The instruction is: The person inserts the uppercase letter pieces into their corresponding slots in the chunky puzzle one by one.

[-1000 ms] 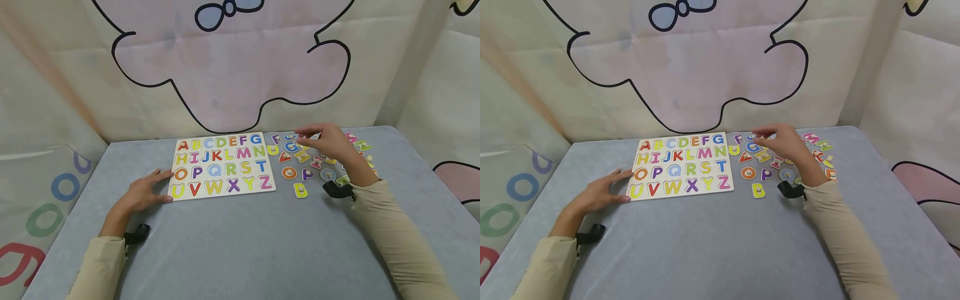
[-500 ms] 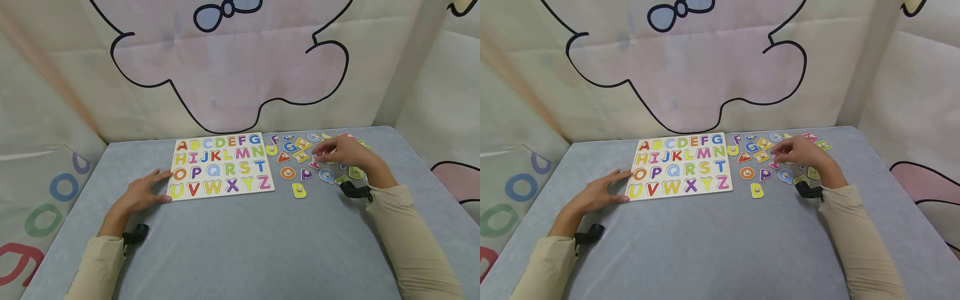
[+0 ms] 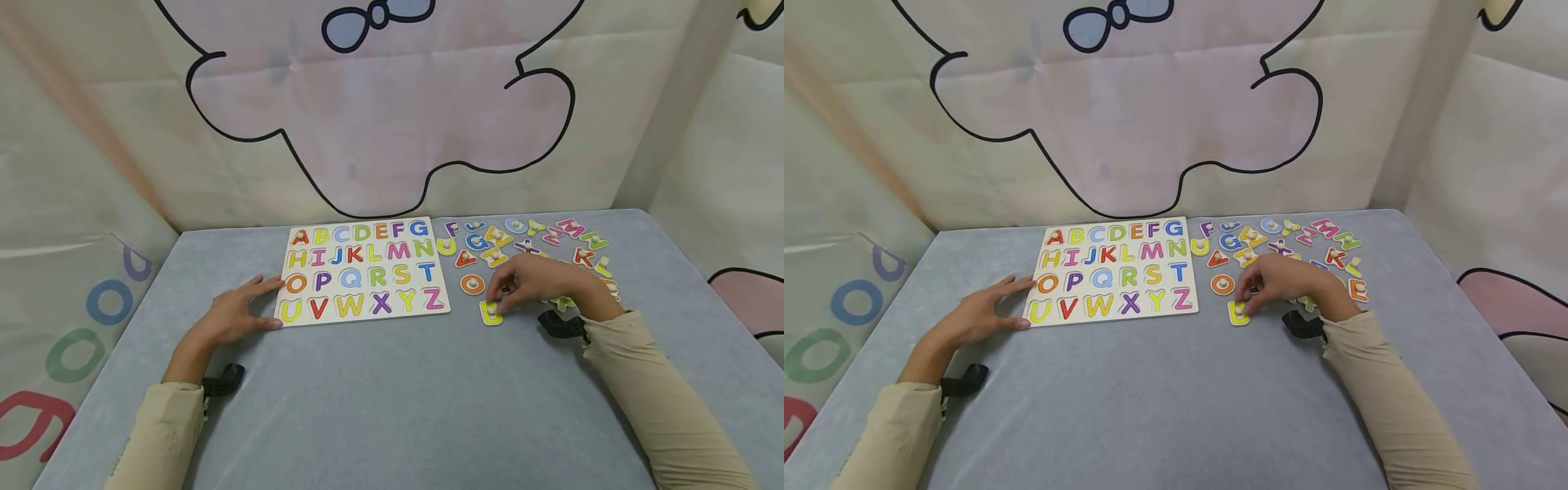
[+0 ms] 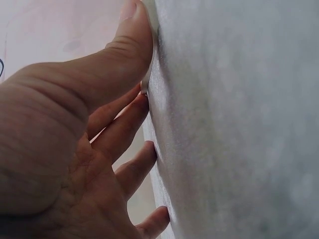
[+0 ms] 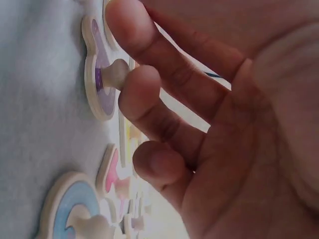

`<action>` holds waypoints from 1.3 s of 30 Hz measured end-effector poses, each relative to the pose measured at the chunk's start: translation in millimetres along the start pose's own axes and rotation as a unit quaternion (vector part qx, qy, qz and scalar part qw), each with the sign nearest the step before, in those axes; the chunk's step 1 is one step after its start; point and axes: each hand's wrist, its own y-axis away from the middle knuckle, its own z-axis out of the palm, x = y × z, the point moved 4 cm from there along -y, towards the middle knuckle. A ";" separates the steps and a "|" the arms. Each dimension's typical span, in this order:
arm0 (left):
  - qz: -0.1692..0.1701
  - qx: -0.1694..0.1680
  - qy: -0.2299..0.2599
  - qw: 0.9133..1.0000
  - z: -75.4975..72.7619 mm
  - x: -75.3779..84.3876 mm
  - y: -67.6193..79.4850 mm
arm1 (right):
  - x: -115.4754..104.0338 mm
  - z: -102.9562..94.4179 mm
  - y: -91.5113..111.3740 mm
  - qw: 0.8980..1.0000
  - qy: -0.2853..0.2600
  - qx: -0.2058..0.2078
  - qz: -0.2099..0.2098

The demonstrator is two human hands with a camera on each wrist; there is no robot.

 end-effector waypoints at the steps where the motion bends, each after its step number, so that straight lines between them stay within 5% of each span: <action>1: 0.000 0.000 -0.001 1.000 -0.2 0.0 0.1 | -0.5 0.9 -0.4 1.000 0.006 0.001 0.001; 19: -0.005 -0.003 -0.002 1.000 0.8 1.6 -1.3 | -0.3 6.3 -2.9 0.999 0.034 0.002 -0.002; 30: -0.006 -0.005 -0.004 1.000 0.5 1.6 -2.9 | -17.8 3.0 -11.4 0.996 0.033 0.085 0.009; 39: -0.015 -0.006 -0.003 1.000 0.6 1.3 -1.5 | -33.8 23.1 -35.8 0.990 0.014 0.134 0.034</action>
